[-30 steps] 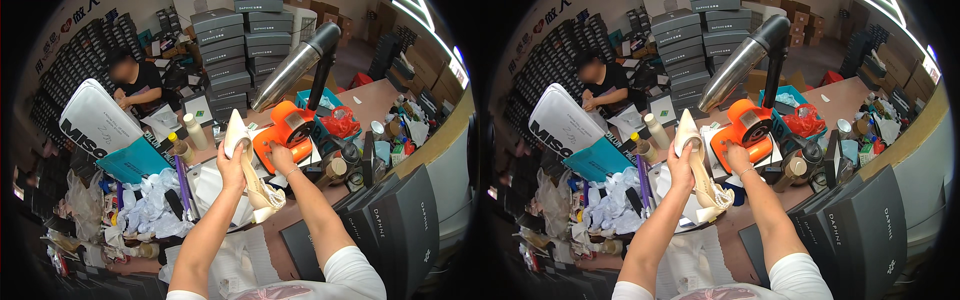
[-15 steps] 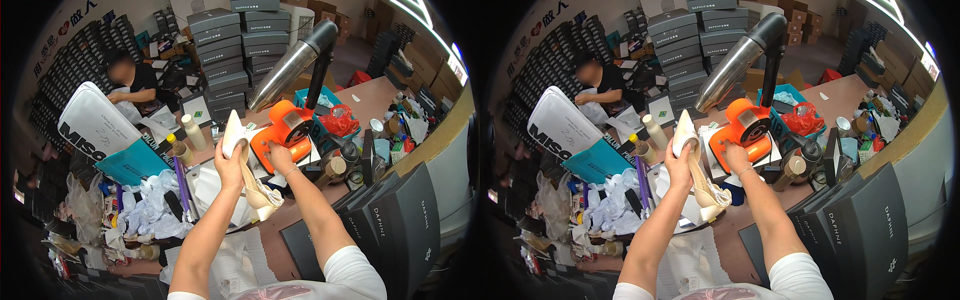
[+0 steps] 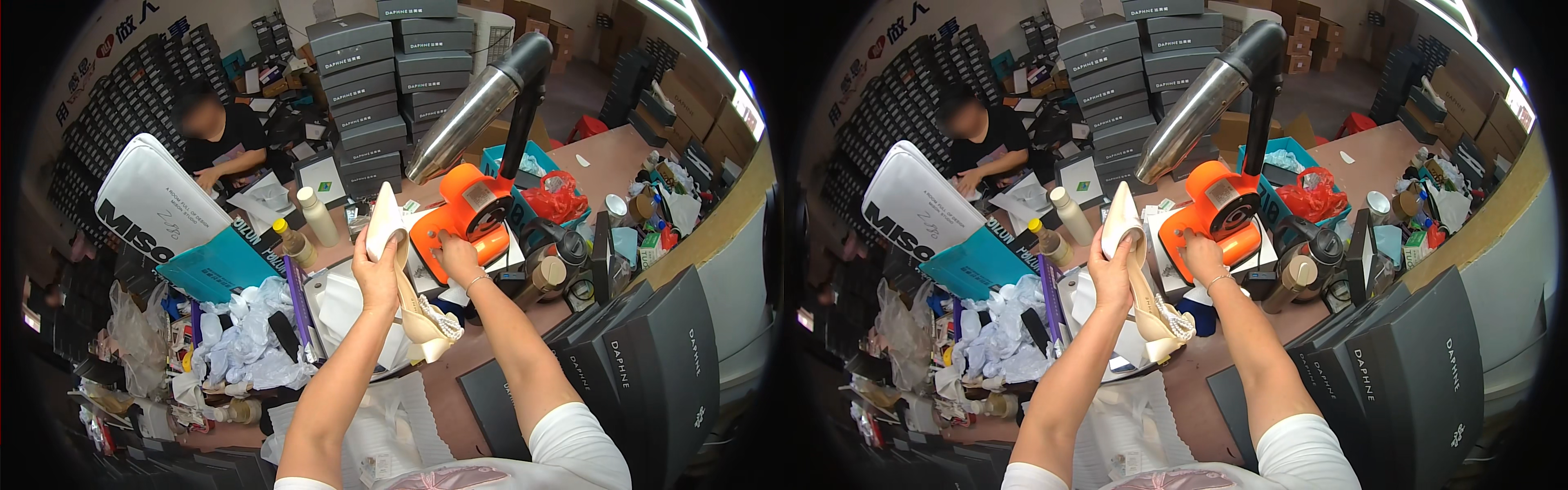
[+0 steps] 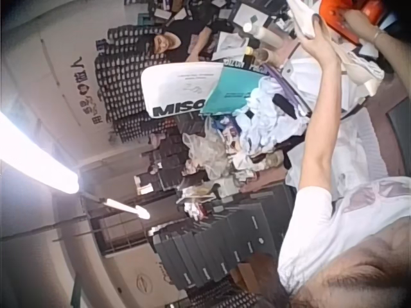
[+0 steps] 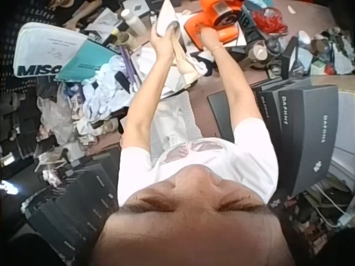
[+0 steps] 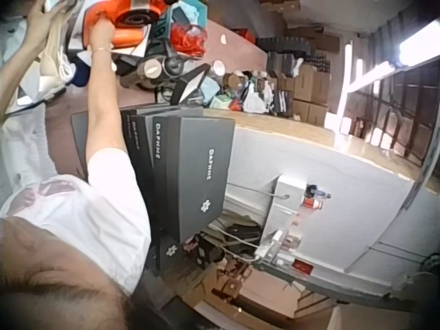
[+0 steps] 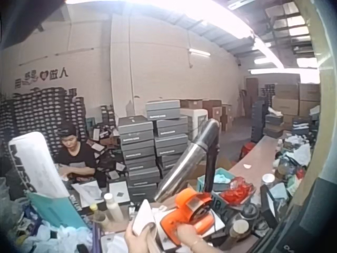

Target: Inspecting and cleaning high-heeled shoes for quality control before packaging.

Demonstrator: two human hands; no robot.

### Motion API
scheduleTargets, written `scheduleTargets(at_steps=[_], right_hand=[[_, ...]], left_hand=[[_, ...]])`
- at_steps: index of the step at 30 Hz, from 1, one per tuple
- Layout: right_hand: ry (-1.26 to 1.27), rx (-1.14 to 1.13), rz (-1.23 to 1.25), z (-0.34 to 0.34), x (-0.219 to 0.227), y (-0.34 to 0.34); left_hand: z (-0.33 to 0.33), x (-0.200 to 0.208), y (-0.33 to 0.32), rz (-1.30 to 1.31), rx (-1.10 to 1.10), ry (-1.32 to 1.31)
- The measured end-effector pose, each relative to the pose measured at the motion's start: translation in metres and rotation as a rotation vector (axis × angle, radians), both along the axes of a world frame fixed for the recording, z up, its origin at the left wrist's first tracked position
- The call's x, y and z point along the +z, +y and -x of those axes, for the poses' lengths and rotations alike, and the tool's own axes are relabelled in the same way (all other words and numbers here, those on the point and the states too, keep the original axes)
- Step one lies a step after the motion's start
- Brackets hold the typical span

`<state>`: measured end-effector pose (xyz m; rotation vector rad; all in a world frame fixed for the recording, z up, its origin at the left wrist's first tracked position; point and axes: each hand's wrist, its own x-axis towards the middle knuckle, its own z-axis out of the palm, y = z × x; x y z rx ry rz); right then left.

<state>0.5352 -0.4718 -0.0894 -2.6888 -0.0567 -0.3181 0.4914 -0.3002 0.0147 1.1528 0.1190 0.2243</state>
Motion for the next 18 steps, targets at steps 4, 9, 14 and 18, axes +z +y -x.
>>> scheduleTargets(at_steps=[4, 9, 14, 18], right_hand=[[-0.009, -0.002, 0.005, 0.0, -0.001, -0.001], [-0.016, -0.002, 0.006, 0.001, 0.001, 0.001], [-0.023, 0.002, 0.007, 0.001, 0.0, -0.001], [-0.002, 0.002, 0.013, 0.0, 0.001, 0.0]], left_hand=[[0.0, 0.001, 0.003, 0.056, -0.047, 0.002], [0.0, -0.001, 0.009, 0.185, -0.139, 0.006], [-0.002, -0.002, 0.011, 0.3, -0.199, 0.04], [-0.003, -0.003, 0.017, 0.357, -0.271, 0.07]])
